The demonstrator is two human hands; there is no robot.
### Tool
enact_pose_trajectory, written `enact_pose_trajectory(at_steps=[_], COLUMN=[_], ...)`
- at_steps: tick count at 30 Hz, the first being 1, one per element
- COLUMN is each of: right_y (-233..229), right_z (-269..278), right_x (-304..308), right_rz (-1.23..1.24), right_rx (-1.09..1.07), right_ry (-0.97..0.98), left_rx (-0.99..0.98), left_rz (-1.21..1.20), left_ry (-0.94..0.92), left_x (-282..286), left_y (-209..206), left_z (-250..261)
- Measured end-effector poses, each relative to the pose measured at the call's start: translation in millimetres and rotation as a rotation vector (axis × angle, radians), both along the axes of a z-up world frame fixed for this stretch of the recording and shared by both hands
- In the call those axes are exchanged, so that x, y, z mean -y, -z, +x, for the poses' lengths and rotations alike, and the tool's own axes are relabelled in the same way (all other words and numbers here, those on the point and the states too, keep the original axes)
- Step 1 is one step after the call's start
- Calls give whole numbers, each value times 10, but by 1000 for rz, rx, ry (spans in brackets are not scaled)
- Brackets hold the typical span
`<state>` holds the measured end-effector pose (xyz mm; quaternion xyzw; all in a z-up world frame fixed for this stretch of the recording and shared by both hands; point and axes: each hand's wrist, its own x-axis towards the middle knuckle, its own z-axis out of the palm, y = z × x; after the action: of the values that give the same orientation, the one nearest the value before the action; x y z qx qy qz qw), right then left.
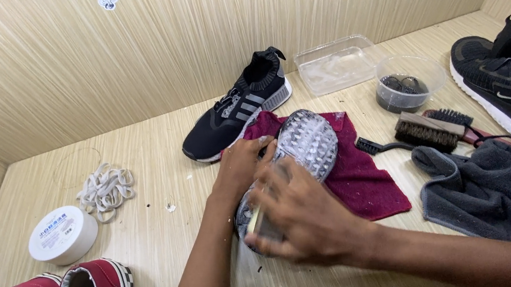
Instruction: The person scrubs the sole of a black sneaker with a brush and cleaning solution, then wipes the sole with a cloth. They continue to scrub the side and midsole of the sneaker with the brush.
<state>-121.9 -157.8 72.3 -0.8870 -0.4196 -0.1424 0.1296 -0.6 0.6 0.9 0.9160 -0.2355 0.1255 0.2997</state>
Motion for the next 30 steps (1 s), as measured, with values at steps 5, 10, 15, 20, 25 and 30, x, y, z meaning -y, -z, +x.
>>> enact_pose_trajectory(at_steps=[5,10,15,20,25,30], right_y=[158,279,-138,144,61,-88], right_z=[808,1433,186,1125,1058,-91], right_x=[419,793,-29,492,373,66], right_rz=[-46,119,-109,18,49,114], right_rx=[-126,-309,-134,-219,-66,41], right_ry=[138,557,-19,223,402,-168], left_rx=[36,7,-30,-9,0,14], left_rz=[13,1,62,54,-4,52], left_ry=[43,52,42,66,68,16], left_x=[-3,14,-2,14,0,48], left_y=[-21,-114,-89,-10,10,-43], left_z=[-3,-28,-48,-27,37,-33])
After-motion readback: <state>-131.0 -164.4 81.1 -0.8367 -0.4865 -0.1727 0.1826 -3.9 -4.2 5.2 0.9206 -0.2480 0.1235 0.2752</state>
